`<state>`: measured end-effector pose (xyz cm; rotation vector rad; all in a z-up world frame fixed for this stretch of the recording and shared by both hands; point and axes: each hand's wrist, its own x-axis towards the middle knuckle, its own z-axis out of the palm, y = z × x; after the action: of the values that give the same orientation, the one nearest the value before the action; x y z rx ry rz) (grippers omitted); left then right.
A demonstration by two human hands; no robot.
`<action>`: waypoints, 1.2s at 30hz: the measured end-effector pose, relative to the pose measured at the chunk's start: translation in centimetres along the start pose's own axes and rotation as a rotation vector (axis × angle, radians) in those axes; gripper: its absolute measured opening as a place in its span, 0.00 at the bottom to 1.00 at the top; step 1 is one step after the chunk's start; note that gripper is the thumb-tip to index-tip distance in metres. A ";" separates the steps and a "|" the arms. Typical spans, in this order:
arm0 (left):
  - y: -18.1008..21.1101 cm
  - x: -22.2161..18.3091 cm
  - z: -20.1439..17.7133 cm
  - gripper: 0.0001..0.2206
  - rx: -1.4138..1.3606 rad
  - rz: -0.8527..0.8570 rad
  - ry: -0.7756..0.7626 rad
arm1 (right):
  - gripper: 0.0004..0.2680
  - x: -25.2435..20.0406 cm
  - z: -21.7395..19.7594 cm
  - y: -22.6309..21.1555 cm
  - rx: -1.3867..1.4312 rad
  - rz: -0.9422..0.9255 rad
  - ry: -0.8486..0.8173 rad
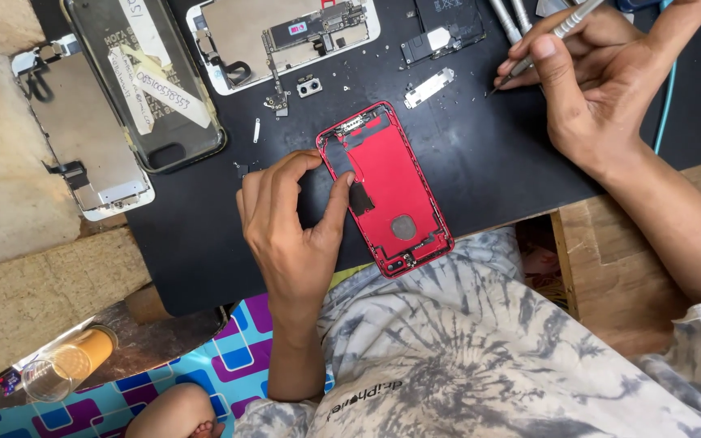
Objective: Assembling internal components into a mobile phone chassis using a screwdriver and tweezers.
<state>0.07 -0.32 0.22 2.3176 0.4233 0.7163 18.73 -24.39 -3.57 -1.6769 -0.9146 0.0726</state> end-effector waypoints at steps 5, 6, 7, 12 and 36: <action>-0.1 0.0 0.1 0.15 -0.006 0.001 0.001 | 0.27 -0.1 -0.2 0.6 -0.014 0.001 0.009; -0.1 0.0 0.0 0.15 -0.006 0.001 0.001 | 0.27 -0.3 -0.2 0.6 -0.014 0.001 0.009; -0.1 -0.1 0.1 0.15 -0.009 -0.001 0.000 | 0.28 -0.5 -0.3 0.6 -0.017 0.001 0.008; -0.1 0.0 0.0 0.15 -0.007 0.001 -0.001 | 0.30 -0.9 -0.5 1.0 -0.023 -0.001 0.004; -0.1 -0.1 0.0 0.15 -0.016 -0.002 0.004 | 0.40 -1.5 -0.8 2.2 -0.060 0.000 0.016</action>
<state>0.03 -0.33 0.11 2.3010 0.4194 0.7207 19.27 -25.99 -5.77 -1.7312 -0.9129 0.0322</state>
